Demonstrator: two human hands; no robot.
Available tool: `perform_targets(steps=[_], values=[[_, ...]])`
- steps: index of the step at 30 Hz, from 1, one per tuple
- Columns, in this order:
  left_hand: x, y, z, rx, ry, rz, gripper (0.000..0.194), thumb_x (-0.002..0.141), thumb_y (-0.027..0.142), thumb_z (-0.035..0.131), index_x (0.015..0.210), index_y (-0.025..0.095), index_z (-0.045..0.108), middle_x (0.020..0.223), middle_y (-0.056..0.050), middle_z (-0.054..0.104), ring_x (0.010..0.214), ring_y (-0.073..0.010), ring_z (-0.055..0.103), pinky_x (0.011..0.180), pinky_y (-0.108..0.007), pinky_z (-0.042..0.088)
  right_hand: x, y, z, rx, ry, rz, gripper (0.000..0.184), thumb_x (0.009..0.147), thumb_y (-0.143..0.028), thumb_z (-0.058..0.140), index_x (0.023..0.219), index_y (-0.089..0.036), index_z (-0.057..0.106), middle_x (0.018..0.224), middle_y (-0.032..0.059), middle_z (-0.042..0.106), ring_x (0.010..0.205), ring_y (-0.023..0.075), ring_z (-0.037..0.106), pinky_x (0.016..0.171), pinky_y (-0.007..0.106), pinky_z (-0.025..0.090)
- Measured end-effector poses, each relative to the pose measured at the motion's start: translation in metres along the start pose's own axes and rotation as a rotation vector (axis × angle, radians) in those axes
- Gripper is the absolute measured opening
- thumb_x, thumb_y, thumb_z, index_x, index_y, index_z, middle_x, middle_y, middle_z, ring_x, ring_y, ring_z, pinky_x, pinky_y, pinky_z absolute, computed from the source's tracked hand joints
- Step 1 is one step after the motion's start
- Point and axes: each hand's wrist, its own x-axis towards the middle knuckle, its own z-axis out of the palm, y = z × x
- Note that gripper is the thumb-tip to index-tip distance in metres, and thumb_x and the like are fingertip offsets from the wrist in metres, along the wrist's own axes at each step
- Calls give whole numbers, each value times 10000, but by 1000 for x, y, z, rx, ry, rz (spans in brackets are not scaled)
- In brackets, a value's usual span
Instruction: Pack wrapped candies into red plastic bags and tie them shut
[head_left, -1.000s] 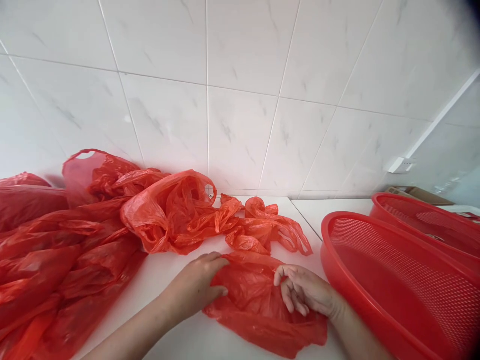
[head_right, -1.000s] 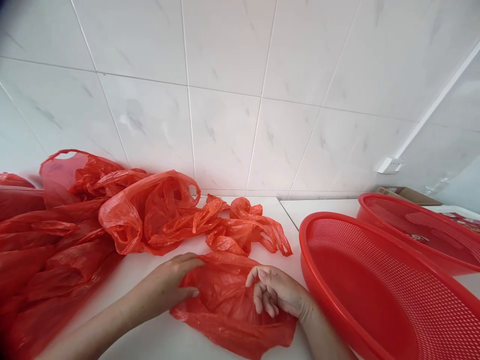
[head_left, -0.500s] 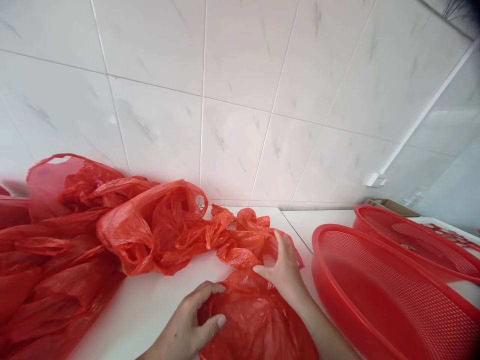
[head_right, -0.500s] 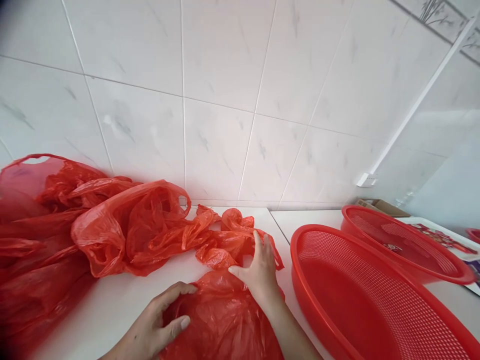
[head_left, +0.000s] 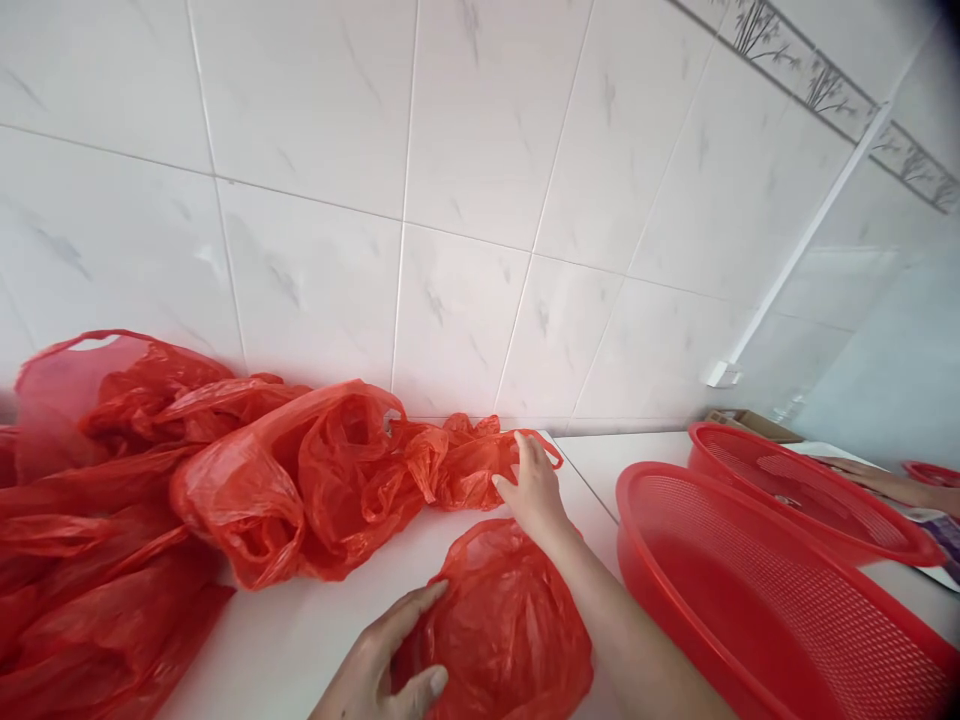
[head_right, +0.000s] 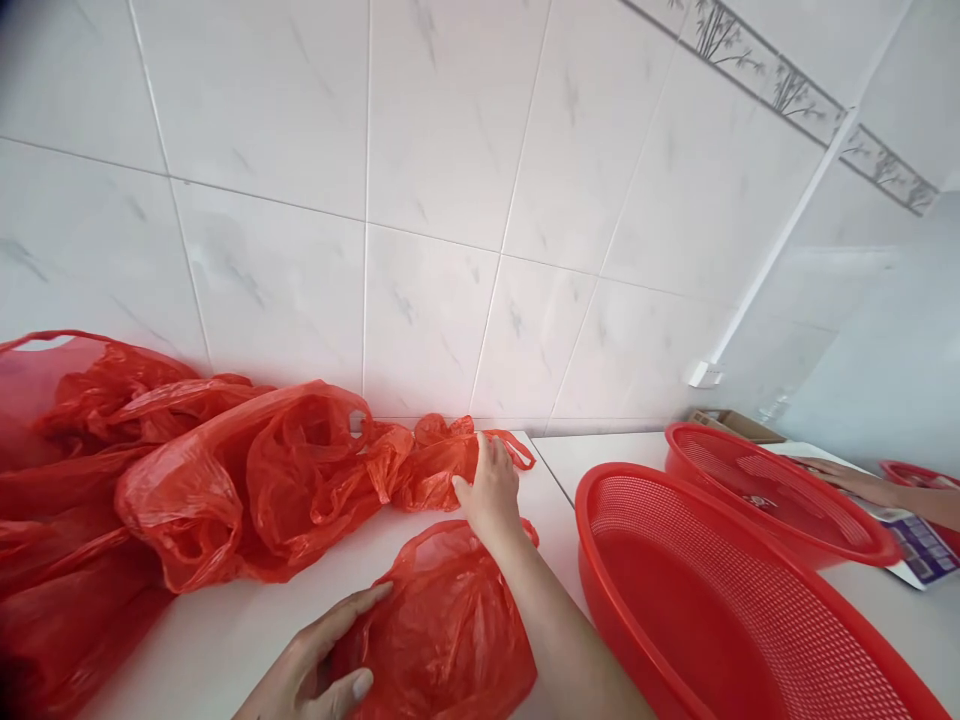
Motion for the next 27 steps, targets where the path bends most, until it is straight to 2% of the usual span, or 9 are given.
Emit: perform_targets(steps=[4,7,10,13,16,20,24,27], values=[[2,-4,3,-88,35,-13,544,827,421,604,1347,288,516,1387,-37,543,1270,-273,499,1082,-410,378,-50,-8,-35,47,24,-153,503,857,-296,518,1346,-233,419,1504,99,288,1400,242,244,1103,468,316],[3,-10,7,-133,67,-50,515,833,389,607,1329,270,538,1361,-41,568,1259,-273,510,1075,-415,386,-89,-6,-52,54,-112,-216,401,848,-254,528,1249,-270,532,1465,72,369,1340,249,364,1061,470,380],[4,-12,10,-169,98,-73,498,827,360,615,1312,260,557,1339,-44,588,1242,-273,527,1062,-416,401,-116,4,-58,40,-224,-226,321,814,-178,550,1120,-238,627,1308,73,547,1196,243,522,1007,445,442],[4,-11,12,-183,145,-101,510,783,350,659,1281,271,585,1285,-31,630,1205,-278,560,1027,-406,445,-134,15,-58,37,-225,-251,259,798,-129,560,1013,-229,664,1132,50,650,1102,227,578,967,407,474],[5,-10,14,-166,193,-129,521,748,339,686,1258,274,603,1251,-25,652,1159,-277,595,975,-383,494,-147,28,-54,50,-107,-284,221,832,-147,535,991,-238,658,1139,51,643,1116,218,568,967,388,474],[5,-10,14,-124,209,-156,520,754,327,667,1264,259,591,1257,-31,644,1138,-260,607,950,-352,512,-155,45,-45,99,16,-240,183,866,-183,506,967,-251,643,1082,53,641,1044,203,592,906,357,505],[6,-9,14,-78,202,-161,517,769,277,633,1281,245,570,1300,-45,608,1187,-254,570,997,-363,474,-153,62,-36,98,-10,-165,188,845,-200,532,978,-274,642,1077,50,632,1045,229,587,902,401,509],[7,-7,13,-17,210,-156,535,737,214,633,1268,244,578,1301,-54,602,1202,-262,555,1022,-384,450,-152,71,-31,77,-81,-128,274,778,-154,572,1008,-287,641,1111,54,622,1057,246,585,908,430,513]])
